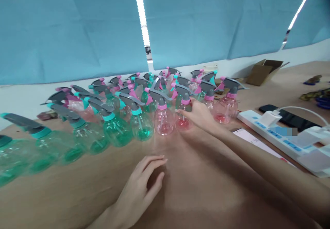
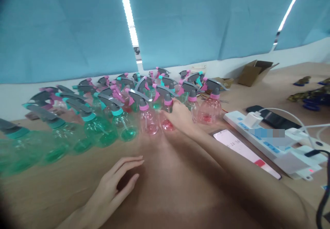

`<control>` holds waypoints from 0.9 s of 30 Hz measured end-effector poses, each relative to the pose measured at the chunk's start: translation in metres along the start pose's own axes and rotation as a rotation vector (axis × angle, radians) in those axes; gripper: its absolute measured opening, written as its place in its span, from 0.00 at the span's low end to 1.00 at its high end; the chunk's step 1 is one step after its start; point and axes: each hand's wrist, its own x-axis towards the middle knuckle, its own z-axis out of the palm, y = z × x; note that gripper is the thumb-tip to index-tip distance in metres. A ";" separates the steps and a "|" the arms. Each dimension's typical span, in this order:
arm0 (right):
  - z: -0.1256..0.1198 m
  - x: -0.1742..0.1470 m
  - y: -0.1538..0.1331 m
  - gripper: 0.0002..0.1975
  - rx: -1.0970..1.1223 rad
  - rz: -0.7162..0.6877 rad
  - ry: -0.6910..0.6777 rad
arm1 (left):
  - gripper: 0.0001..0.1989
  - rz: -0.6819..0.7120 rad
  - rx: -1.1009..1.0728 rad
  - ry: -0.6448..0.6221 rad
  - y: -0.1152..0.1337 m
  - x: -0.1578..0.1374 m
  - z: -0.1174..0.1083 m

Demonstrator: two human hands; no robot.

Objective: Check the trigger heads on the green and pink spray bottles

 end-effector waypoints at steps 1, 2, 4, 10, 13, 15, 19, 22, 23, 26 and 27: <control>0.001 0.000 0.000 0.23 0.003 0.001 0.000 | 0.13 -0.001 -0.030 0.007 0.003 0.002 0.001; 0.000 0.000 0.000 0.22 0.004 0.001 -0.001 | 0.13 -0.001 -0.053 0.016 0.005 0.005 0.002; -0.001 -0.004 0.001 0.20 -0.002 0.000 0.000 | 0.12 -0.005 -0.092 0.037 0.007 0.012 0.006; -0.011 -0.033 0.002 0.21 -0.026 -0.020 0.012 | 0.12 -0.097 -0.201 0.101 0.009 0.038 0.025; -0.017 -0.052 0.001 0.23 -0.027 -0.025 0.017 | 0.16 -0.122 -0.263 0.127 0.010 0.045 0.034; -0.022 -0.064 -0.002 0.24 -0.024 -0.029 0.019 | 0.21 -0.113 -0.300 0.153 0.012 0.046 0.038; -0.033 -0.086 -0.016 0.28 0.012 -0.040 -0.008 | 0.30 -0.093 -0.374 0.179 0.016 0.043 0.040; -0.038 -0.100 -0.032 0.23 0.061 -0.087 -0.054 | 0.38 -0.068 -0.400 0.168 0.020 0.038 0.039; -0.039 -0.104 -0.037 0.22 0.079 -0.114 -0.062 | 0.40 -0.059 -0.394 0.165 0.021 0.036 0.038; -0.040 -0.114 -0.050 0.23 0.108 -0.171 -0.100 | 0.42 -0.060 -0.360 0.174 0.022 0.028 0.036; -0.042 -0.116 -0.054 0.24 0.106 -0.182 -0.123 | 0.41 -0.070 -0.354 0.175 0.023 0.024 0.035</control>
